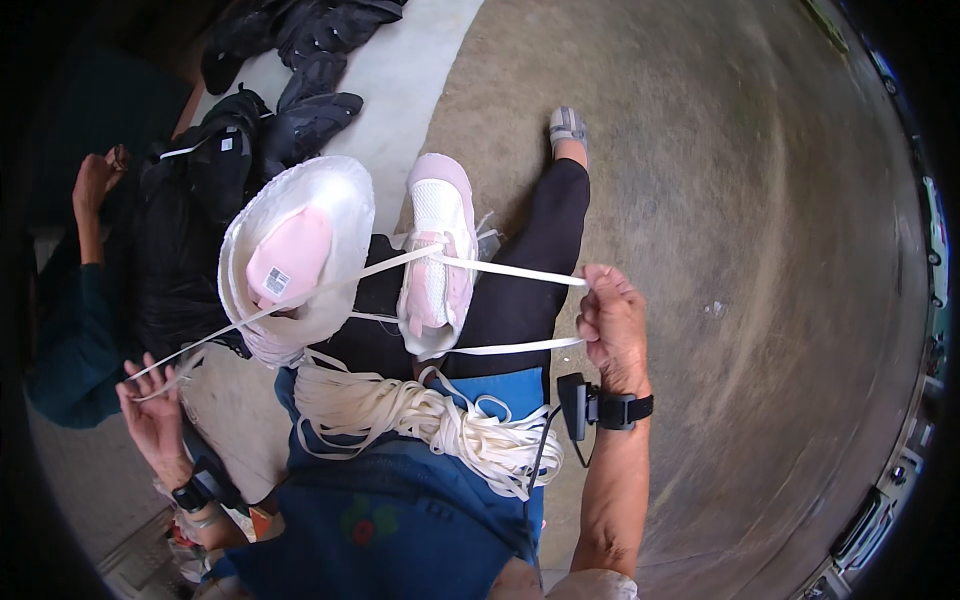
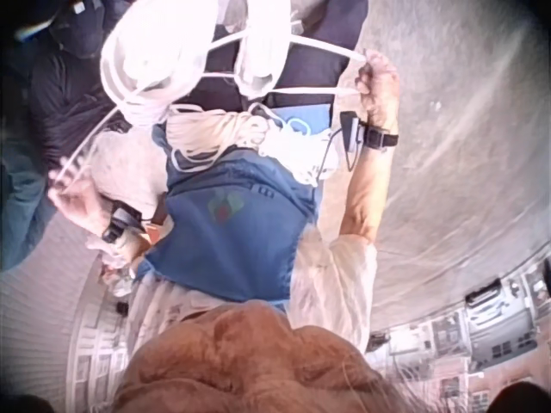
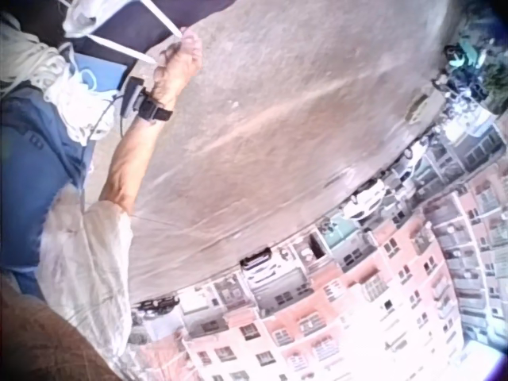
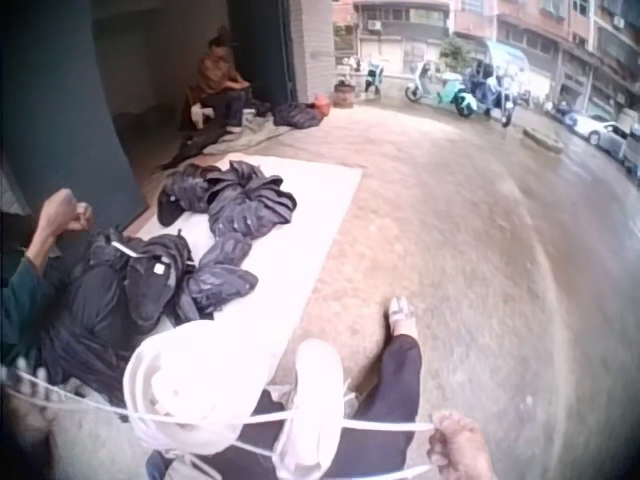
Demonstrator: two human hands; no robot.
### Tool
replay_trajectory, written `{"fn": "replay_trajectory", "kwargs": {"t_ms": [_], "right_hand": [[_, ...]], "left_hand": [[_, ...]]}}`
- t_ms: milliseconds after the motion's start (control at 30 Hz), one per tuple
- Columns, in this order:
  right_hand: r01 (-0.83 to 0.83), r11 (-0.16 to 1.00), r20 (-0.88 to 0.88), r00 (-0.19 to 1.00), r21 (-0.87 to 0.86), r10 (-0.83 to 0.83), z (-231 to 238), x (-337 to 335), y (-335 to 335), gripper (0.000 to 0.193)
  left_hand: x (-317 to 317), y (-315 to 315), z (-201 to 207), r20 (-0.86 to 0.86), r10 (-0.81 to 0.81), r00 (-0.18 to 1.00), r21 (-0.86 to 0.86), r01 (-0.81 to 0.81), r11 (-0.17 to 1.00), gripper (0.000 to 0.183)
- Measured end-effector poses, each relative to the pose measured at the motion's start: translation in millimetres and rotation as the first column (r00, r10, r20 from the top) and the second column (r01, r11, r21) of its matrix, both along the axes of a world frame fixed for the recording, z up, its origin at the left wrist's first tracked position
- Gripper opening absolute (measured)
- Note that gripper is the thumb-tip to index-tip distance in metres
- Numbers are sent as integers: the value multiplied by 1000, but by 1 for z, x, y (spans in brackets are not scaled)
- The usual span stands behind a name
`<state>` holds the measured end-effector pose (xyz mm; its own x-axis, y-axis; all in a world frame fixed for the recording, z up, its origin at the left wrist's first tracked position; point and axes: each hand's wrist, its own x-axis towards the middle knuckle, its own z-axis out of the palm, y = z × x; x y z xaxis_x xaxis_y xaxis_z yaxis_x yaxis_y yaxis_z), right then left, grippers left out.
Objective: Lacing a white sneaker while sitting in an outdoor workshop area.
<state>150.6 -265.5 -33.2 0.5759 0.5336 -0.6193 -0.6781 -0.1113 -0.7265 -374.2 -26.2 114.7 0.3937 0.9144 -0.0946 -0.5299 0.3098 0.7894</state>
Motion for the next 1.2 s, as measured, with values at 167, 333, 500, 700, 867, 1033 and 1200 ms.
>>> {"fn": "replay_trajectory", "kwargs": {"t_ms": [167, 333, 500, 700, 867, 1033, 1200], "right_hand": [[-205, 971, 280, 932, -123, 232, 9, 17, -9, 18], [-214, 930, 364, 875, -300, 319, -17, 24, -14, 18], [-199, 888, 391, 842, -414, 371, -34, 17, -7, 21], [-93, 948, 765, 569, -306, 302, -10, -8, 0, 17], [-510, 839, 864, 316, -193, 391, 32, -55, 20, 14], [-535, 644, 767, -12, -547, 642, 42, -75, 19, 7], [-553, 625, 764, -33, -551, 644, 39, -72, 16, 6]], "left_hand": [[-22, 11, 37, -113, 726, 678, 22, -729, 684, 30], [-57, 24, 36, -5, 195, 981, 119, -193, 974, 36], [99, -3, 6, -486, -10, 874, 117, 76, 990, 33], [275, -45, -29, -873, -201, 445, 25, 452, 892, 30], [307, -29, -81, -955, -123, 269, 110, 708, 698, 35], [316, -22, -92, -980, -98, 172, 107, 876, 471, 30], [320, -19, -96, -982, -72, 172, 112, 854, 507, 23]]}}
